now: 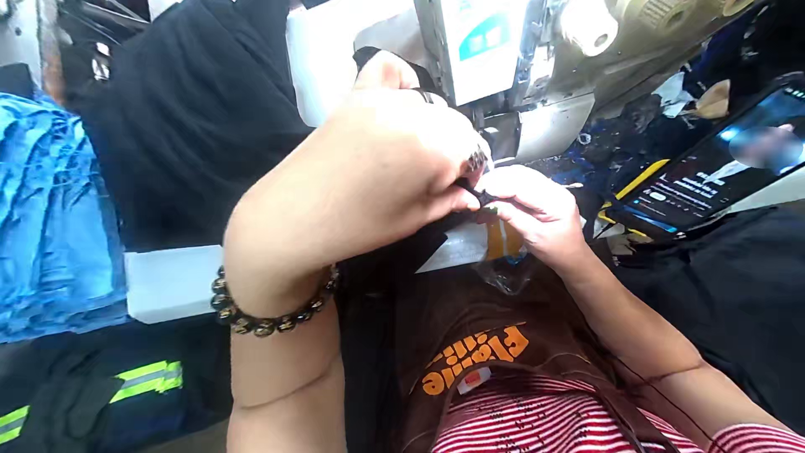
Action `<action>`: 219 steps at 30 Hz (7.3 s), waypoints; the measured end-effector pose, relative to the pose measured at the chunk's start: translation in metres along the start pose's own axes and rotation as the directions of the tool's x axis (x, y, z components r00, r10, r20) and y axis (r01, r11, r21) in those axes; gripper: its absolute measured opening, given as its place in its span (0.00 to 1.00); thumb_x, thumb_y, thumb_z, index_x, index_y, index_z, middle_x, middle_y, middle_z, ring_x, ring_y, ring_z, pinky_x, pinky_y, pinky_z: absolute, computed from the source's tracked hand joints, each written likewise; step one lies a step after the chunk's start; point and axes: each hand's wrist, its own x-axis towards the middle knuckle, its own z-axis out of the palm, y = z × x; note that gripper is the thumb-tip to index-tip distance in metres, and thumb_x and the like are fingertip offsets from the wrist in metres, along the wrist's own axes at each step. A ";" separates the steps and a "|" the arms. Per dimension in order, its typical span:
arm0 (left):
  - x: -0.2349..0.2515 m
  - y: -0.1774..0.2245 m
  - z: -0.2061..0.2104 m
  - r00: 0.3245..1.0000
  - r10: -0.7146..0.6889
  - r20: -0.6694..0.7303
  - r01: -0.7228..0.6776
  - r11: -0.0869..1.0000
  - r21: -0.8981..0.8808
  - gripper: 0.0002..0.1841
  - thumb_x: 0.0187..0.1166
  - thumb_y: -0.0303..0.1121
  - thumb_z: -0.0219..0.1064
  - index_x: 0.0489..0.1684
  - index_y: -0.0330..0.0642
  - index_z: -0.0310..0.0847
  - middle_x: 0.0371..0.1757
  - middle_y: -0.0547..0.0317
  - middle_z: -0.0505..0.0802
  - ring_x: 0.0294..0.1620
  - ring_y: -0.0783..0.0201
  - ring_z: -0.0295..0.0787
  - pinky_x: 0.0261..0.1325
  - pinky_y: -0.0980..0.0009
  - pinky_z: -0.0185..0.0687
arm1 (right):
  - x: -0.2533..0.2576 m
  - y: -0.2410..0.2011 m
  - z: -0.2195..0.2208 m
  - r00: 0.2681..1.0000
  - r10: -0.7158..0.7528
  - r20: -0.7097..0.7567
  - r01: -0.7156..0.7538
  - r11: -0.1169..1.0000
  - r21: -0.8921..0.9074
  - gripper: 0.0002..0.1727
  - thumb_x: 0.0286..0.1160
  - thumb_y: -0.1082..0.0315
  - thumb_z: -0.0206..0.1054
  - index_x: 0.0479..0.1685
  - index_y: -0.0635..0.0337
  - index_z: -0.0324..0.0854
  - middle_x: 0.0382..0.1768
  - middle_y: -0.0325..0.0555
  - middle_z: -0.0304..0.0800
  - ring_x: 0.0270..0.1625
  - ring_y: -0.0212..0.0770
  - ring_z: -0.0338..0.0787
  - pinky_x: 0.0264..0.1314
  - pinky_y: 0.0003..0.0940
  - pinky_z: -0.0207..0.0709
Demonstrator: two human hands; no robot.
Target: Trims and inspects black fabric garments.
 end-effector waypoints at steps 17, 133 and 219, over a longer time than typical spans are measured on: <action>-0.016 0.092 0.092 0.816 -0.355 -0.457 0.415 0.909 0.034 0.07 0.76 0.29 0.71 0.27 0.43 0.91 0.27 0.58 0.88 0.42 0.58 0.84 0.69 0.49 0.58 | -0.026 -0.020 0.000 0.942 -0.323 0.089 0.297 0.682 -0.668 0.08 0.80 0.77 0.65 0.44 0.61 0.91 0.52 0.52 0.97 0.50 0.43 0.97 0.54 0.35 0.87; -0.032 -0.025 0.003 0.676 -0.688 -0.263 0.459 0.672 -0.581 0.06 0.82 0.34 0.67 0.36 0.46 0.85 0.31 0.73 0.88 0.33 0.81 0.83 0.42 0.75 0.81 | -0.050 -0.048 0.002 0.793 0.552 0.259 -0.605 0.660 0.445 0.09 0.76 0.67 0.70 0.26 0.48 0.85 0.11 0.23 0.76 0.13 0.18 0.70 0.19 0.16 0.68; -0.013 0.136 0.228 0.747 -0.628 -0.219 0.251 0.571 -0.782 0.17 0.77 0.30 0.74 0.63 0.40 0.87 0.57 0.56 0.92 0.45 0.69 0.91 0.51 0.69 0.90 | -0.127 -0.046 -0.066 0.712 0.701 -0.032 -0.688 0.706 0.171 0.08 0.81 0.72 0.67 0.53 0.59 0.86 0.19 0.37 0.79 0.11 0.25 0.66 0.12 0.20 0.66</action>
